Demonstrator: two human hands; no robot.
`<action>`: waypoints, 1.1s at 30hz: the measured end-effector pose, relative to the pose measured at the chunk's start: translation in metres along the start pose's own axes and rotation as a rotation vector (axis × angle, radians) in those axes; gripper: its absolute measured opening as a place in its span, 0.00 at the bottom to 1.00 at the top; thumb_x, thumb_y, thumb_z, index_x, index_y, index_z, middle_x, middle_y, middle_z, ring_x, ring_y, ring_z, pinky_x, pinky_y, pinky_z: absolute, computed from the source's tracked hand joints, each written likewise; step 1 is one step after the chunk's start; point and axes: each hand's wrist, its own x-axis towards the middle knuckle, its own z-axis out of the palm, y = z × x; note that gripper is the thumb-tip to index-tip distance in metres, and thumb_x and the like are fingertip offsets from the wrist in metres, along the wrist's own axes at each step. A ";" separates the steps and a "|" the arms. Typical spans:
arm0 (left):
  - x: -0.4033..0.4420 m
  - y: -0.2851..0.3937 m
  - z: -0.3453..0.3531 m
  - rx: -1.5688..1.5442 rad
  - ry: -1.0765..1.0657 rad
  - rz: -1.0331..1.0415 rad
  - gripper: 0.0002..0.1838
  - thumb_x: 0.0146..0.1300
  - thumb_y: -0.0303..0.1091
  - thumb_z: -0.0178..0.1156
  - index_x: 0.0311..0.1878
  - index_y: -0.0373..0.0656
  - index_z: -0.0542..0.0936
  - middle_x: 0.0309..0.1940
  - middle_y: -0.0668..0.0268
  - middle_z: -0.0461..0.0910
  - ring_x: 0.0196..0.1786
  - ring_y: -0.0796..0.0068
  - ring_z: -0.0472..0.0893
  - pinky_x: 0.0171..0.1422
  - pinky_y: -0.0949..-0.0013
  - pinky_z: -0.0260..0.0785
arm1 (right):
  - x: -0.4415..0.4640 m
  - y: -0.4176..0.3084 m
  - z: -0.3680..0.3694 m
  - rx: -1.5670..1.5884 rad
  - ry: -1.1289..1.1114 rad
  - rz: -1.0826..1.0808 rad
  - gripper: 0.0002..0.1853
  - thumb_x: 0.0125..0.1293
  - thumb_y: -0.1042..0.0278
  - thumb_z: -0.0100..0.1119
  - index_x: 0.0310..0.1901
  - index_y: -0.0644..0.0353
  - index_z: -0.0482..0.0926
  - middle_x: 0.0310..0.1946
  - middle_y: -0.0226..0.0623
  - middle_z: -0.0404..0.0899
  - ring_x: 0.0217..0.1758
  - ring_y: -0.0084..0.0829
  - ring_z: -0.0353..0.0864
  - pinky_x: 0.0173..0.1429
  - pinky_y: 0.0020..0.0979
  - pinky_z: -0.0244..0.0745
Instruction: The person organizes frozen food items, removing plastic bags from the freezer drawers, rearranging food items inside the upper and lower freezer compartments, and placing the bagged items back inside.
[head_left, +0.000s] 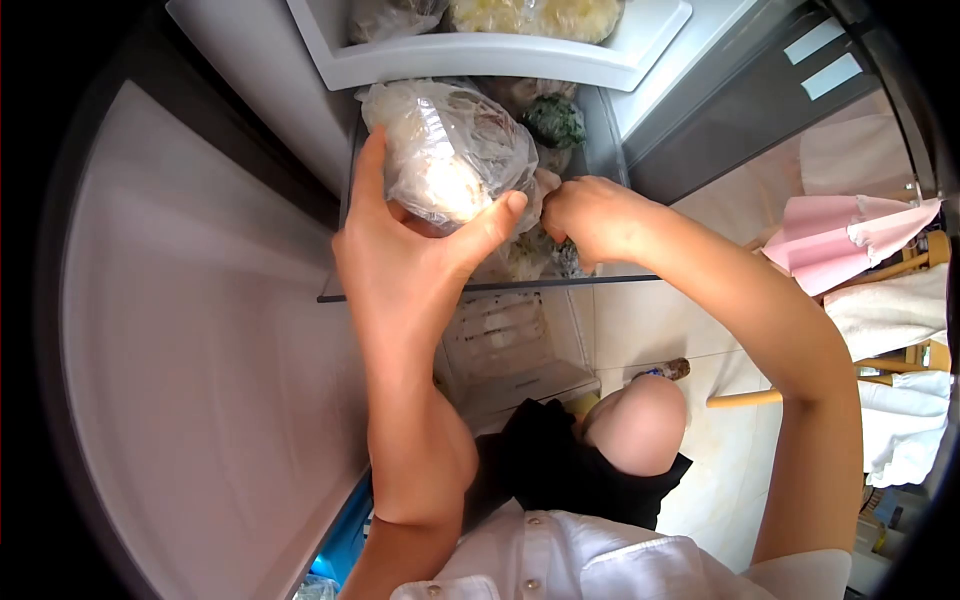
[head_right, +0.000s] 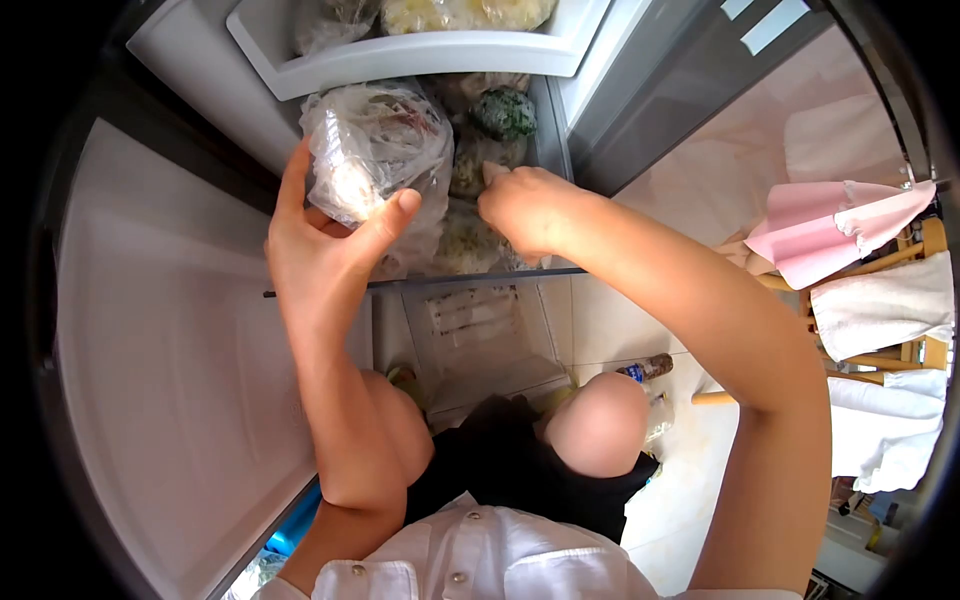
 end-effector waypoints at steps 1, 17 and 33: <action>0.000 0.004 -0.001 0.018 0.004 -0.022 0.52 0.38 0.42 0.79 0.64 0.25 0.65 0.41 0.51 0.83 0.43 0.70 0.83 0.47 0.70 0.76 | -0.002 0.004 0.002 0.018 0.039 -0.049 0.19 0.38 0.73 0.74 0.37 0.60 0.82 0.39 0.37 0.83 0.45 0.42 0.81 0.48 0.38 0.76; 0.003 0.000 0.002 0.029 0.031 0.006 0.53 0.34 0.45 0.81 0.62 0.24 0.67 0.42 0.50 0.82 0.43 0.69 0.83 0.47 0.69 0.76 | 0.058 0.053 -0.015 -0.233 0.569 0.181 0.44 0.39 0.66 0.74 0.62 0.57 0.66 0.54 0.44 0.71 0.61 0.43 0.69 0.63 0.38 0.66; 0.000 0.008 0.000 0.070 -0.025 -0.021 0.49 0.41 0.39 0.79 0.65 0.29 0.65 0.43 0.53 0.82 0.44 0.71 0.83 0.46 0.71 0.76 | 0.013 -0.003 -0.018 -0.251 0.286 0.172 0.13 0.44 0.62 0.67 0.34 0.55 0.83 0.36 0.39 0.81 0.40 0.37 0.82 0.53 0.36 0.68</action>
